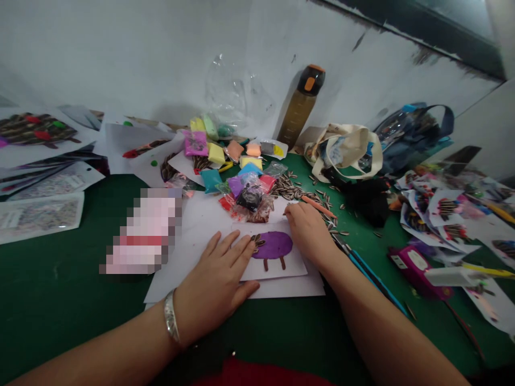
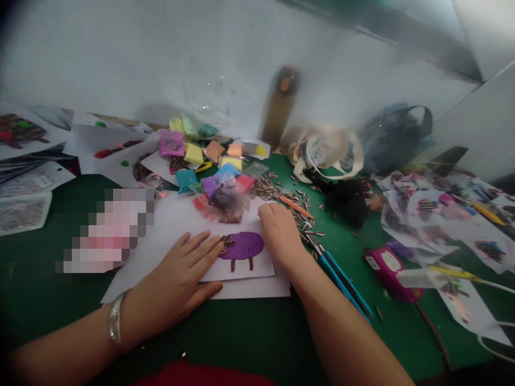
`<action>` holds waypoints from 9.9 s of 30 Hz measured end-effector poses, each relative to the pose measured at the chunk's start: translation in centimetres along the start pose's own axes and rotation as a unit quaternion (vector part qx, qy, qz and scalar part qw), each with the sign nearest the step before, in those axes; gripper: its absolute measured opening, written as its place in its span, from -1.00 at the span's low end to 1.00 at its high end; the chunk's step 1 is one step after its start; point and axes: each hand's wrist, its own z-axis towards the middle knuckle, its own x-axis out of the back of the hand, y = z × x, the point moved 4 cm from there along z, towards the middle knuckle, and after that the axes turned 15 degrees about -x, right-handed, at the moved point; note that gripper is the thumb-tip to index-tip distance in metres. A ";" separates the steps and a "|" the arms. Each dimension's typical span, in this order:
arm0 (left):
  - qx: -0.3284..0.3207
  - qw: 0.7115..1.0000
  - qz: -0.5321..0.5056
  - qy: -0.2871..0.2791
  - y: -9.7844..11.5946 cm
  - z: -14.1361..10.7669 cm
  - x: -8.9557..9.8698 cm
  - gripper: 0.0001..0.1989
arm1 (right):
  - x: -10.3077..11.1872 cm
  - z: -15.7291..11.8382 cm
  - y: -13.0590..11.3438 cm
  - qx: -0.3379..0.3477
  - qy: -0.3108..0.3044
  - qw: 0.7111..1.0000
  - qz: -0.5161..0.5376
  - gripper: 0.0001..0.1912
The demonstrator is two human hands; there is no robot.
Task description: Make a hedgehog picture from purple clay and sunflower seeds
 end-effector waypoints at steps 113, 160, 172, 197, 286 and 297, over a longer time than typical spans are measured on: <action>-0.001 1.000 0.002 0.006 0.2 0.0 0.0 -0.43 | 2.1 -4.2 -4.3 0.087 -0.173 0.955 0.225 -0.81; -0.001 1.000 0.012 -0.019 0.2 0.1 -0.2 -0.39 | -0.1 -6.2 -5.7 0.180 -0.078 0.979 0.055 -0.81; -0.004 1.000 0.021 -0.022 0.3 0.0 -0.2 -0.42 | 2.3 -4.9 -5.2 0.126 -0.108 0.985 0.045 -0.74; -0.002 1.000 0.004 -0.003 0.1 0.0 0.0 -0.41 | 1.8 1.5 1.0 -0.032 -0.058 0.991 -0.117 -0.75; -0.034 0.999 0.003 -0.018 -0.4 -1.0 0.2 -0.47 | 0.9 -1.0 -0.8 -0.003 -0.013 0.987 0.159 -0.82; -0.015 0.998 -0.011 -0.053 0.0 -0.8 0.7 -0.46 | -0.8 0.3 -0.4 0.004 -0.032 0.999 -0.026 -0.74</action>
